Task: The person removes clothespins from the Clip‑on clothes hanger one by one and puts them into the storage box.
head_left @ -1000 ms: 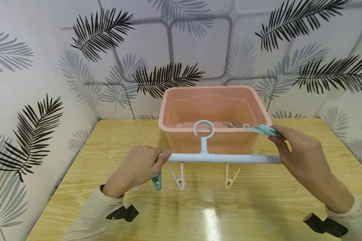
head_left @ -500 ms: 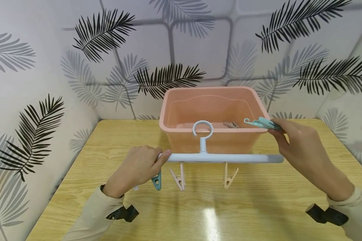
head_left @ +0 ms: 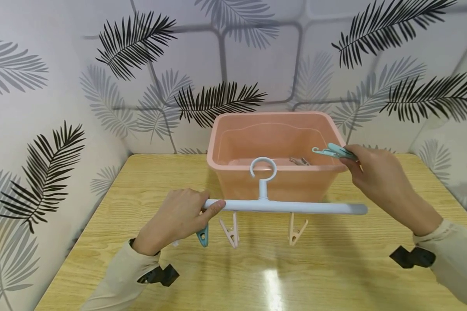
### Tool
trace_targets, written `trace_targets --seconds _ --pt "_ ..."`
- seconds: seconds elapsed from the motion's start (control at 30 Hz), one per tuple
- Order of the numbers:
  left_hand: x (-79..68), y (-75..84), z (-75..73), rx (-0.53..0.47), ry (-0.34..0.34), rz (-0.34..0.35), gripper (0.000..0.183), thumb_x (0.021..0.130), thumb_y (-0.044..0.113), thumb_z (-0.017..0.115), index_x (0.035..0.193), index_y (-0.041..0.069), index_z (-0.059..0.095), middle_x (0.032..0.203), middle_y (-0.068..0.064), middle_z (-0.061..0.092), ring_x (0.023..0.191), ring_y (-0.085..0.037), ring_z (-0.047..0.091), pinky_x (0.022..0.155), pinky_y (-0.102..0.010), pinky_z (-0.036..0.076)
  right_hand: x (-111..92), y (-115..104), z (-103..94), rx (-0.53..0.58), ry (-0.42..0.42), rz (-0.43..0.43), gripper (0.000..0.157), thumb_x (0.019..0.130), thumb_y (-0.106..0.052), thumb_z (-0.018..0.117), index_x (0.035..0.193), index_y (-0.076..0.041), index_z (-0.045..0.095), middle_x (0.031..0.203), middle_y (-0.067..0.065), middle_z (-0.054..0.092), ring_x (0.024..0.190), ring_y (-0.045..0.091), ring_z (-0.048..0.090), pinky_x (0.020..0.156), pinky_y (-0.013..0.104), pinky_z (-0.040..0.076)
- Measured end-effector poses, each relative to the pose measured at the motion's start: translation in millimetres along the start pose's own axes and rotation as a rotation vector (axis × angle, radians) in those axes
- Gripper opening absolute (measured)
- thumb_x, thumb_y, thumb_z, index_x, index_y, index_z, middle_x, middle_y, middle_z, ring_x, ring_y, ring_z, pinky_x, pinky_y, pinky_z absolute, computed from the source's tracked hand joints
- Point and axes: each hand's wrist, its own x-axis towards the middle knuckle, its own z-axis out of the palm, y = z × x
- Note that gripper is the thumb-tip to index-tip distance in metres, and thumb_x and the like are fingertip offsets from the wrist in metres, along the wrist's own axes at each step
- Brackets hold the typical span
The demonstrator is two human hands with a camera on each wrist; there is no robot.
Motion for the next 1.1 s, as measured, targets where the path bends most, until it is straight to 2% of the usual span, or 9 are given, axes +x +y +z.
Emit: trace_targets --seconds 0.2,0.4,0.63,0.73,0.93,1.1 --pt "-0.2 -0.9 0.0 0.016 0.014 0.054 0.036 0.095 0.044 0.057 0.072 0.018 0.049 0.052 0.010 0.038 0.046 -0.006 0.038 0.042 -0.026 0.030 3.2 3.4 2.6 -0.015 -0.027 0.019 0.012 0.083 0.004 0.070 0.089 0.005 0.060 0.061 0.008 0.055 0.046 0.016 0.037 0.046 0.032 0.030" --pt "1.0 -1.2 -0.2 0.007 0.049 0.085 0.028 0.095 0.035 0.060 0.075 0.018 0.051 0.053 0.010 0.038 0.044 -0.005 0.036 0.041 -0.024 0.029 3.2 5.3 3.1 -0.020 -0.027 0.029 0.011 0.083 0.003 0.070 0.087 0.003 0.059 0.060 0.007 0.054 0.047 0.018 0.039 0.046 0.033 0.030" --pt "1.9 -0.7 1.6 0.054 0.136 0.106 0.031 0.094 0.029 0.063 0.069 0.019 0.048 0.056 0.010 0.036 0.051 -0.009 0.033 0.059 -0.030 0.030 5.6 6.6 3.9 -0.024 -0.048 0.043 0.010 0.084 0.002 0.068 0.090 0.004 0.060 0.061 0.008 0.054 0.047 0.019 0.040 0.046 0.035 0.032" --pt "1.7 0.1 2.5 0.076 0.162 0.112 0.028 0.094 0.027 0.063 0.072 0.018 0.049 0.058 0.010 0.040 0.053 -0.009 0.037 0.063 -0.034 0.034 7.5 7.3 4.9 -0.022 -0.065 0.050 0.011 0.086 0.001 0.067 0.094 0.006 0.062 0.063 0.010 0.057 0.048 0.019 0.042 0.047 0.035 0.034" --pt "0.8 3.9 4.9 0.136 0.220 0.113 0.015 0.093 0.021 0.063 0.083 0.012 0.056 0.069 0.005 0.056 0.064 -0.016 0.056 0.074 -0.042 0.042 12.0 8.7 8.3 -0.014 -0.095 0.060 0.008 0.089 -0.001 0.065 0.094 0.004 0.062 0.064 0.008 0.057 0.047 0.018 0.042 0.046 0.033 0.033" --pt "0.8 7.3 6.6 0.153 0.209 0.102 0.015 0.094 0.017 0.062 0.083 0.009 0.055 0.074 0.000 0.058 0.066 -0.020 0.056 0.069 -0.037 0.041 15.5 9.2 11.9 -0.020 -0.113 0.071 0.008 0.089 -0.003 0.065 0.090 0.003 0.061 0.063 0.009 0.057 0.047 0.018 0.042 0.047 0.034 0.034"
